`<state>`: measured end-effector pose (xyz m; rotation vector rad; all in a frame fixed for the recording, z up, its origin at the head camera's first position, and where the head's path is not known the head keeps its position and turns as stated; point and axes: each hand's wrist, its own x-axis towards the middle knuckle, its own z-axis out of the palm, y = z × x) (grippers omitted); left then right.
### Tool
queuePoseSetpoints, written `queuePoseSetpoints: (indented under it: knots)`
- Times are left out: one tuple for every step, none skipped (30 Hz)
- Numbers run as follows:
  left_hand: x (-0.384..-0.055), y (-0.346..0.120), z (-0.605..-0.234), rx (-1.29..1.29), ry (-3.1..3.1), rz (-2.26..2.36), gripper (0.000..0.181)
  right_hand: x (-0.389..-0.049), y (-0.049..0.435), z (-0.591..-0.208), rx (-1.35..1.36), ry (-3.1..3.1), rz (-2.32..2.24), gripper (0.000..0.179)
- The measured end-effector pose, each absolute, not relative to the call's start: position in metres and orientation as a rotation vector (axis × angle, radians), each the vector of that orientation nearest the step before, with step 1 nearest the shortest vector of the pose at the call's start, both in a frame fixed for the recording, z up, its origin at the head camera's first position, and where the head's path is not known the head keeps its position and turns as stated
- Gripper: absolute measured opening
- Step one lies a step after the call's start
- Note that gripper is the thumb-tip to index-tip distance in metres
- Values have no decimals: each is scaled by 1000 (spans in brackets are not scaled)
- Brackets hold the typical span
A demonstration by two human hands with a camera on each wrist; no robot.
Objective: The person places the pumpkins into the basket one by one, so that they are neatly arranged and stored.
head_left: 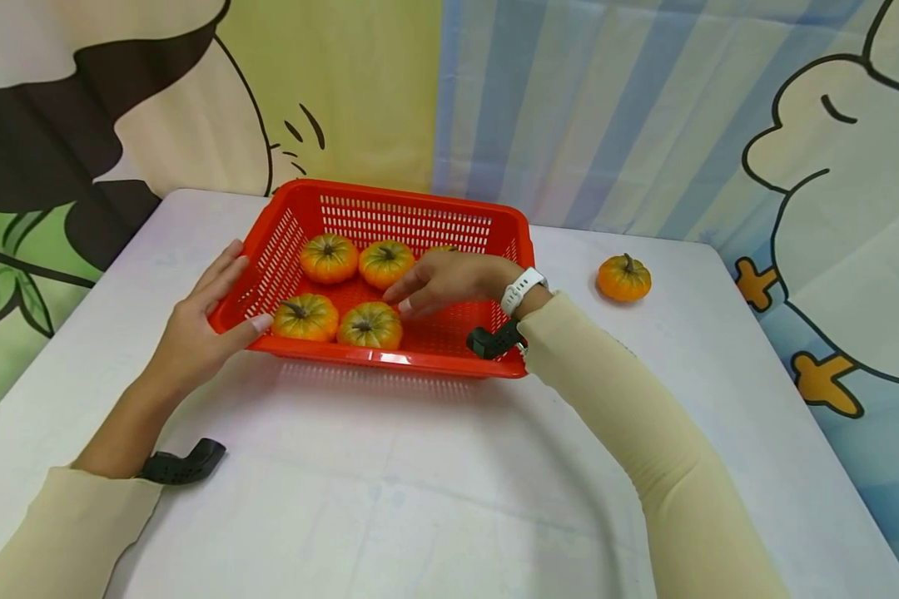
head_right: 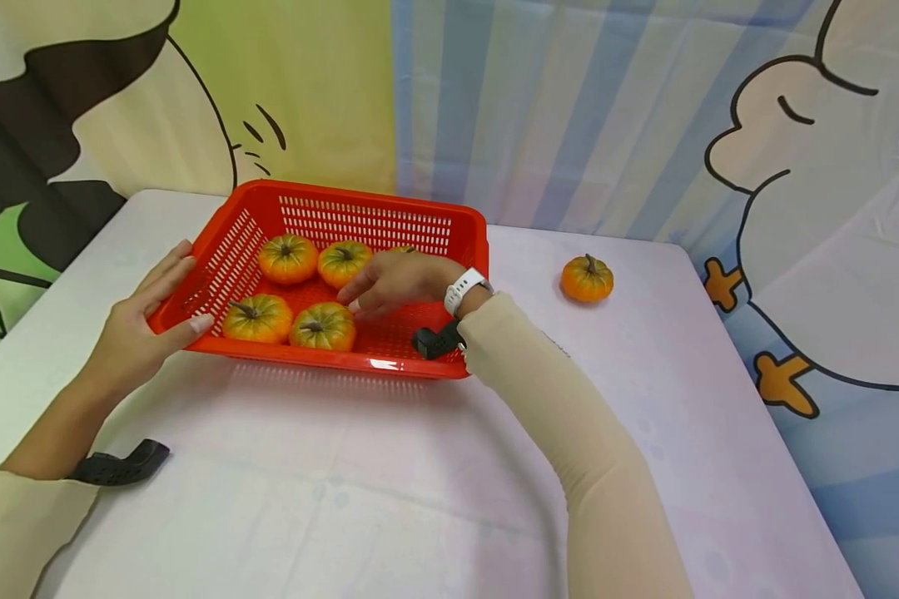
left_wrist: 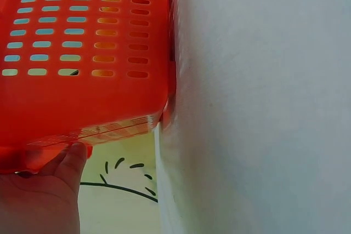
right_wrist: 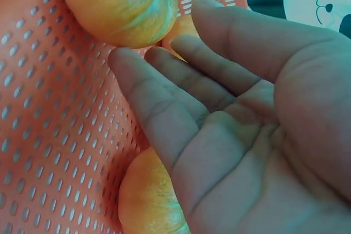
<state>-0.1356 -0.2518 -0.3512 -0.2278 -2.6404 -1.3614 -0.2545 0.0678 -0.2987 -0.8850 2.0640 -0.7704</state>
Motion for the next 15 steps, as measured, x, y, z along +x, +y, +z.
queuePoseSetpoints:
  knots:
    - [-135, -252, -351, -230, -2639, -1362, 81, -255, 68, -299, -888, 2049, -780, 41]
    - [-135, -252, -351, -233, -2636, -1368, 81, -255, 68, -299, -894, 2039, -788, 42]
    - [-135, -252, -351, -235, -2636, -1370, 81, -255, 68, -298, -893, 2026, -801, 43]
    - [-136, -252, -351, -237, -2634, -1374, 81, -255, 69, -298, -896, 2020, -811, 44]
    - [-136, -252, -351, -238, -2634, -1376, 81, -256, 69, -298, -892, 2015, -827, 44]
    - [-136, -252, -351, -238, -2635, -1379, 80, -256, 70, -298, -888, 2008, -844, 45]
    - [-136, -252, -351, -237, -2637, -1379, 80, -256, 70, -298, -881, 2005, -864, 45]
    - [-136, -252, -351, -236, -2638, -1381, 80, -257, 71, -298, -877, 2006, -879, 45]
    - [-136, -252, -351, -233, -2641, -1378, 80, -257, 72, -297, -864, 2000, -900, 45]
    - [-136, -252, -351, -232, -2641, -1379, 80, -257, 72, -297, -858, 2000, -914, 44]
    - [-136, -252, -351, -231, -2643, -1377, 81, -257, 73, -296, -846, 1997, -932, 44]
    - [-136, -252, -351, -229, -2645, -1376, 81, -257, 73, -296, -835, 1991, -949, 43]
    - [-136, -252, -351, -227, -2646, -1374, 81, -257, 73, -296, -814, 1981, -974, 42]
    - [-136, -252, -351, -226, -2647, -1374, 81, -257, 74, -295, -795, 1967, -998, 41]
    - [-136, -252, -351, -225, -2648, -1374, 81, -257, 74, -295, -774, 1951, -1024, 40]
